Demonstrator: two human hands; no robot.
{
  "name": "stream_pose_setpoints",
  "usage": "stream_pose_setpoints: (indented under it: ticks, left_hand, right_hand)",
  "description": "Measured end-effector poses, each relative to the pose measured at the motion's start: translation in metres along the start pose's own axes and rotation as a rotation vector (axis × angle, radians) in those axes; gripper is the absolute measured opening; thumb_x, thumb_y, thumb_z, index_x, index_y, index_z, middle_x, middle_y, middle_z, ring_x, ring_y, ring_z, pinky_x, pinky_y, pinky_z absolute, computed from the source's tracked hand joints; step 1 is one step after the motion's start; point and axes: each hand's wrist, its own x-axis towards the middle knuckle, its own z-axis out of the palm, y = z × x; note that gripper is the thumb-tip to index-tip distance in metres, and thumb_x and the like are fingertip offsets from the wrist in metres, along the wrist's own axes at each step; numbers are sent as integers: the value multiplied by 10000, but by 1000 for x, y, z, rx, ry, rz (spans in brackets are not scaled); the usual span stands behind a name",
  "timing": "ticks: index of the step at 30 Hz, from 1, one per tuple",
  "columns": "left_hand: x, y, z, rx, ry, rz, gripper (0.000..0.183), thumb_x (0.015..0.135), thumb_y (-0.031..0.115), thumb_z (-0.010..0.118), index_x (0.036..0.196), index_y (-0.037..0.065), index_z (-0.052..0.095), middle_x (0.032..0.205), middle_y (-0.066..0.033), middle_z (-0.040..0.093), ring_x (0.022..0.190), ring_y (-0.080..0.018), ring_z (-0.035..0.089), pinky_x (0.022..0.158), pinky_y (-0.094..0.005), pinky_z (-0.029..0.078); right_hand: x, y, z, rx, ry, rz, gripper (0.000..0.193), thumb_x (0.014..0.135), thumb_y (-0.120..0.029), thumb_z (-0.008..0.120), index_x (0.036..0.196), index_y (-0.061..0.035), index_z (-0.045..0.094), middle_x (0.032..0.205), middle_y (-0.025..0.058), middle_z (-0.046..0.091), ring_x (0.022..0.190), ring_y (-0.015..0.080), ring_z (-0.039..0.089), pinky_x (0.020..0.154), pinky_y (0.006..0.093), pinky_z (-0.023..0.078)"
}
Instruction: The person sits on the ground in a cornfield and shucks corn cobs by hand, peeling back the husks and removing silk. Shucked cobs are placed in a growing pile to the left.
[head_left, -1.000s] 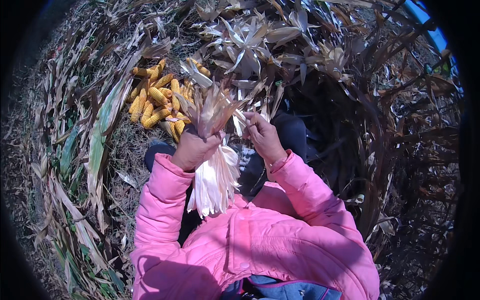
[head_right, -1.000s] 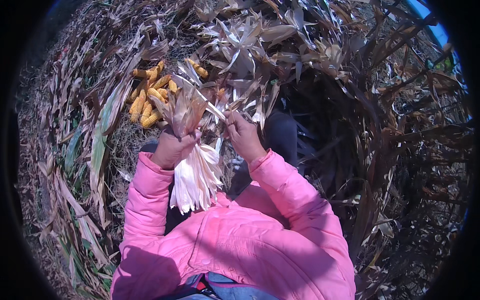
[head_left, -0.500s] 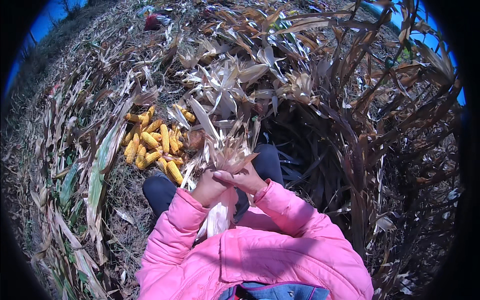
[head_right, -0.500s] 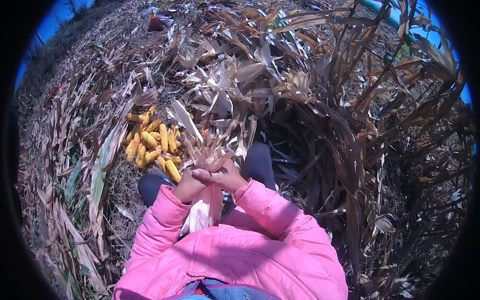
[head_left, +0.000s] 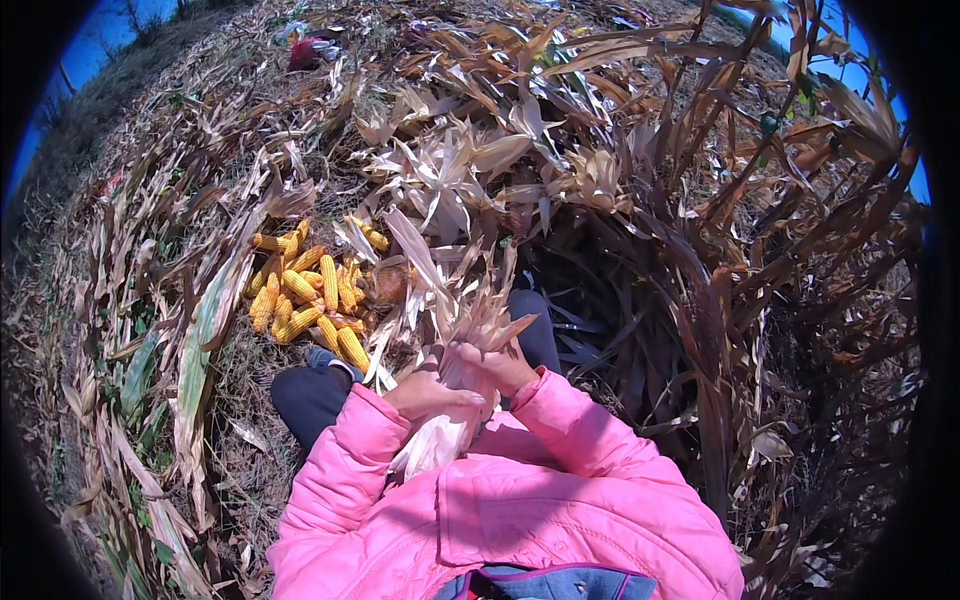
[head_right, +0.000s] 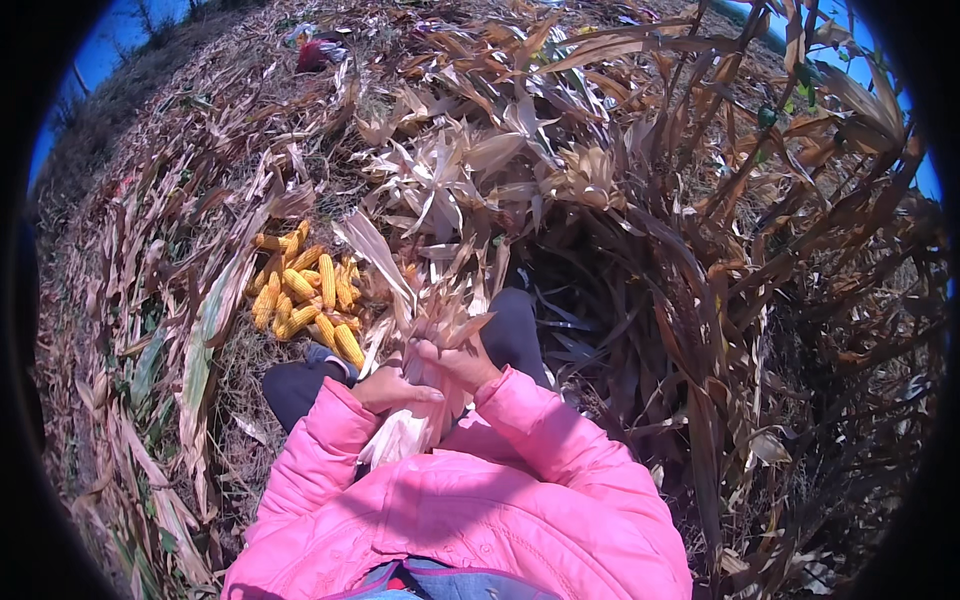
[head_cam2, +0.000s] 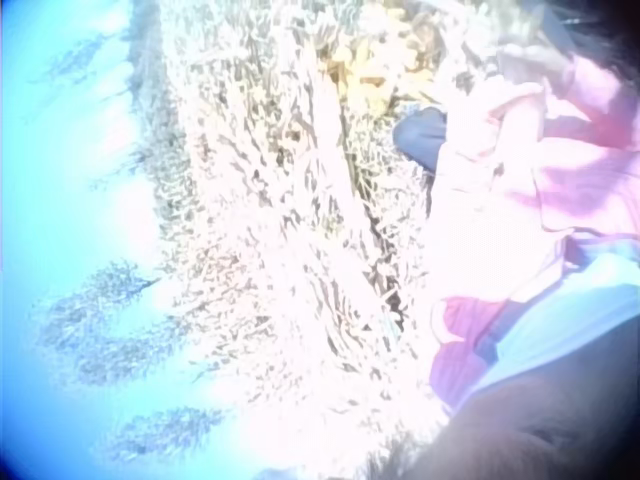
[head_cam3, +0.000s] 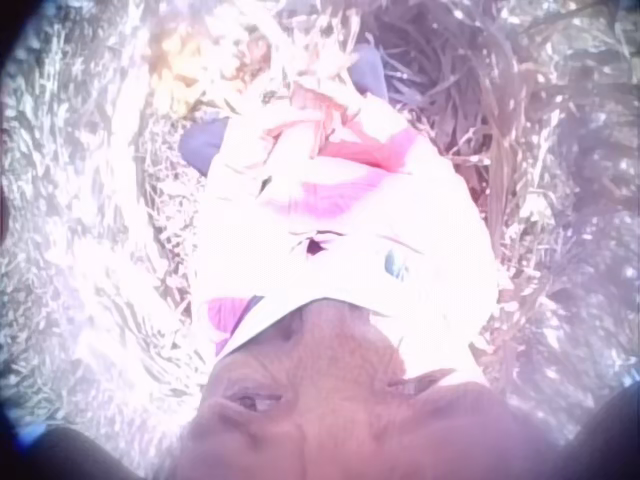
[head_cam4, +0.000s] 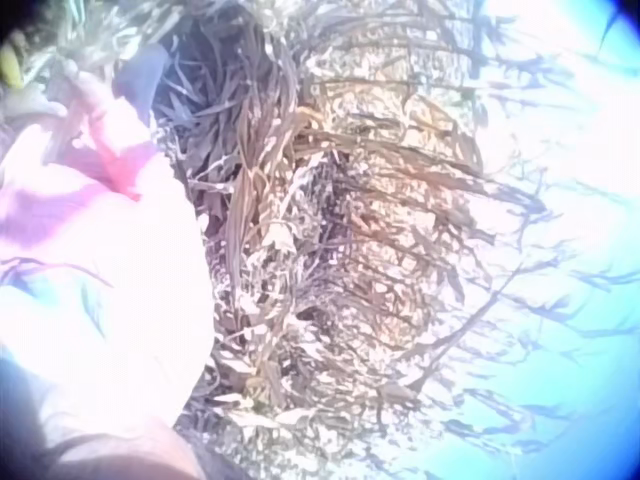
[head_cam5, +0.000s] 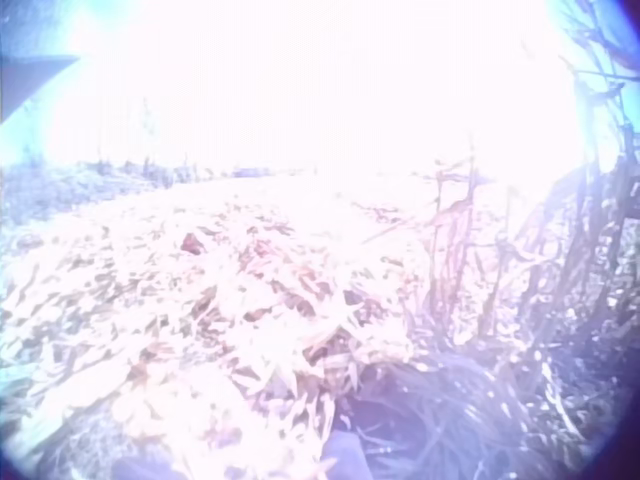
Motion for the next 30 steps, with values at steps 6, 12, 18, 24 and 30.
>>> stream_pose_setpoints:
  ticks: [6,12,18,24,30]
  left_hand:
    - [21,-57,-5,87,-27,8,530,721,218,754,1159,17,532,1081,-73,591,1001,-164,558,877,-307,441]
    - [13,-40,0,71,105,34,390,727,280,730,1013,31,641,931,-72,656,848,-153,628,763,-281,486]
    - [8,-31,-26,417,312,49,306,816,342,606,956,74,652,821,-163,650,806,-273,635,738,-335,461]
    - [0,-13,-47,145,233,136,205,833,195,617,934,16,621,812,0,582,755,-92,514,708,-269,423]
    - [-2,7,-45,405,368,457,298,779,151,673,1033,17,597,843,-61,620,744,-140,561,644,-297,456]
  right_hand:
    - [-9,-6,13,74,67,27,422,797,-83,657,1175,-49,473,1055,44,549,950,156,552,855,323,464]
    - [0,-18,14,-342,26,-102,502,777,-236,701,1174,-24,480,1054,64,584,936,142,567,828,306,462]
    - [13,-32,-12,-744,77,-206,499,878,-336,559,1267,-47,440,953,103,623,845,173,604,782,297,464]
    - [13,-17,-23,-917,123,-165,373,932,-123,480,1304,-90,468,753,18,608,650,57,536,610,226,470]
    - [9,-28,3,-896,68,55,290,934,-180,488,1199,-96,571,648,21,569,536,65,501,510,251,444]
